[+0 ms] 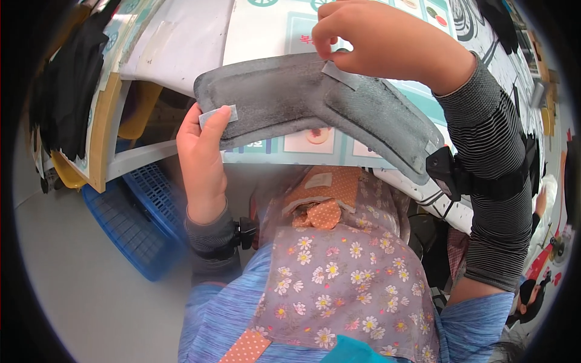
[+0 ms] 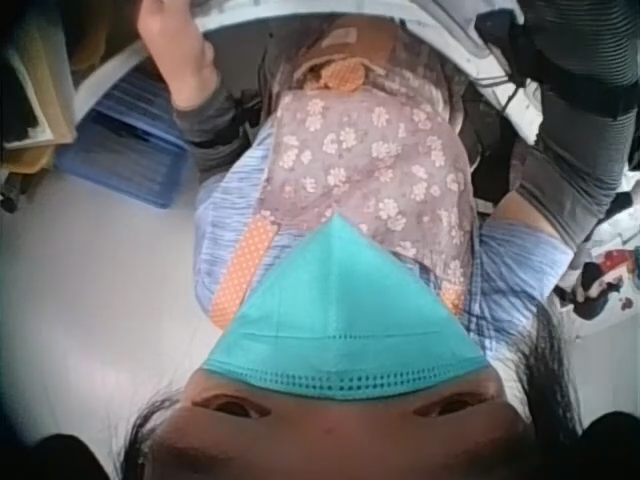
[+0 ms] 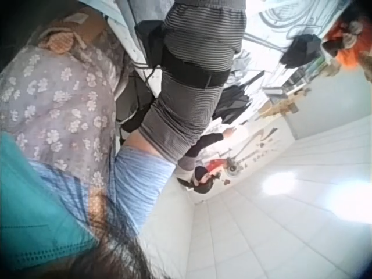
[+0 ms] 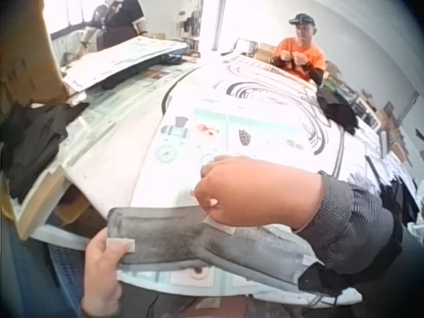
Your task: Manually applying small grey strips to the edges of grey fabric shoe components based on a template sheet.
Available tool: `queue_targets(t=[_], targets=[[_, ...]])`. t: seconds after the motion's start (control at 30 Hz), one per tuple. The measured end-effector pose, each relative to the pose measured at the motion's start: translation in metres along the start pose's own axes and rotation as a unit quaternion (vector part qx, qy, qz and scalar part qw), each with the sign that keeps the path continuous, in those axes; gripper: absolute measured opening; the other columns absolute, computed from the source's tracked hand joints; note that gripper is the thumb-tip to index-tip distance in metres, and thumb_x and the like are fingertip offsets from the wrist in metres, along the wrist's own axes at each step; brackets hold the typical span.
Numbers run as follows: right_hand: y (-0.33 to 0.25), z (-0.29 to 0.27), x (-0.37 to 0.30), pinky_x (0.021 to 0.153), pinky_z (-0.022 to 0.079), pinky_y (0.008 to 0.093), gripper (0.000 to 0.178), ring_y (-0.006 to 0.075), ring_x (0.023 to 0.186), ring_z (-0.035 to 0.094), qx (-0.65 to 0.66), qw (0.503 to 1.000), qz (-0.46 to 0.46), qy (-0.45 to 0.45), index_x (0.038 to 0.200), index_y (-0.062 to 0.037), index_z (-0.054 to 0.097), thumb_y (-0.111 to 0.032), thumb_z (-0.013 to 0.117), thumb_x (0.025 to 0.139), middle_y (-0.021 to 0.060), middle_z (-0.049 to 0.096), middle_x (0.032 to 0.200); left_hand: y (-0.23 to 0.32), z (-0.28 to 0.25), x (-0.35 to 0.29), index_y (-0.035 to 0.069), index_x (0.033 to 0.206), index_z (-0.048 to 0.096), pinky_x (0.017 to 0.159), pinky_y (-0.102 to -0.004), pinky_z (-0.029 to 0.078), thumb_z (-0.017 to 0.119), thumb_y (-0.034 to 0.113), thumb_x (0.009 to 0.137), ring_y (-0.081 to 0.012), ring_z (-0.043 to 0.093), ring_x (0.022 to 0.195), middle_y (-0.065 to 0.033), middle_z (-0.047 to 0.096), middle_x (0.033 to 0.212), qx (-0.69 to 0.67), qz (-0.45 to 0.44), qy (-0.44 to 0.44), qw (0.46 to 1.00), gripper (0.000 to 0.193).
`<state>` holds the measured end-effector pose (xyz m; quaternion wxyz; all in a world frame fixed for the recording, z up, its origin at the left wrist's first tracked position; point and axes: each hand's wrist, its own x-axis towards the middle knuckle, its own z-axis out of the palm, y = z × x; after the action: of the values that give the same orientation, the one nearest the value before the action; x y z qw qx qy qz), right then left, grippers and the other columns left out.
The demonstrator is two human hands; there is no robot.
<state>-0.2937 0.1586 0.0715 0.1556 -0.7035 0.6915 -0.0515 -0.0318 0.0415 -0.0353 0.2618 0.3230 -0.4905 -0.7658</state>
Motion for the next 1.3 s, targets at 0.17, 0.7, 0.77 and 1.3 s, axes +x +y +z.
queue_targets(t=[0.17, 0.7, 0.77, 1.3], targets=[[-0.004, -0.007, 0.007, 0.084, 0.052, 0.0441, 0.012, 0.0361, 0.092, 0.064, 0.02, 0.999, 0.006, -0.046, 0.085, -0.0021, 0.071, -0.01, 0.062, 0.082, 0.0176, 0.067, 0.087, 0.002, 0.002, -0.004, -0.004, 0.122, 0.064, 0.09, -0.027, 0.049, 0.068, 0.012, 0.093, -0.0121, 0.065, 0.098, -0.0075, 0.07, 0.109, -0.002, -0.006, 0.017, 1.0, 0.033], [0.004, -0.016, 0.001, 0.091, 0.05, 0.0393, 0.015, 0.033, 0.099, 0.065, 0.057, 0.995, 0.043, -0.065, 0.094, -0.0033, 0.073, -0.012, 0.064, 0.087, 0.0165, 0.071, 0.096, 0.001, 0.003, -0.003, -0.005, 0.119, 0.066, 0.089, -0.0266, 0.049, 0.067, 0.009, 0.093, -0.0113, 0.064, 0.095, -0.0078, 0.071, 0.106, 0.0, 0.001, 0.02, 1.0, 0.029], [0.005, -0.014, 0.003, 0.091, 0.05, 0.0392, 0.014, 0.0331, 0.099, 0.065, 0.062, 0.995, 0.039, -0.066, 0.093, -0.0032, 0.073, -0.012, 0.064, 0.087, 0.0162, 0.071, 0.096, 0.001, 0.003, -0.003, -0.005, 0.119, 0.066, 0.089, -0.0266, 0.049, 0.067, 0.009, 0.093, -0.0113, 0.064, 0.095, -0.0078, 0.071, 0.106, 0.002, 0.001, 0.023, 1.0, 0.029], [-0.023, -0.019, -0.044, 0.08, 0.051, 0.0402, 0.02, 0.03, 0.094, 0.059, -0.011, 0.996, -0.067, 0.058, 0.084, -0.0033, 0.058, 0.003, 0.073, 0.073, 0.0079, 0.061, 0.096, -0.005, 0.013, -0.002, -0.003, 0.115, 0.065, 0.083, -0.0247, 0.05, 0.064, 0.008, 0.095, -0.0094, 0.063, 0.089, -0.0058, 0.071, 0.102, -0.02, 0.008, 0.048, 0.999, 0.023]])
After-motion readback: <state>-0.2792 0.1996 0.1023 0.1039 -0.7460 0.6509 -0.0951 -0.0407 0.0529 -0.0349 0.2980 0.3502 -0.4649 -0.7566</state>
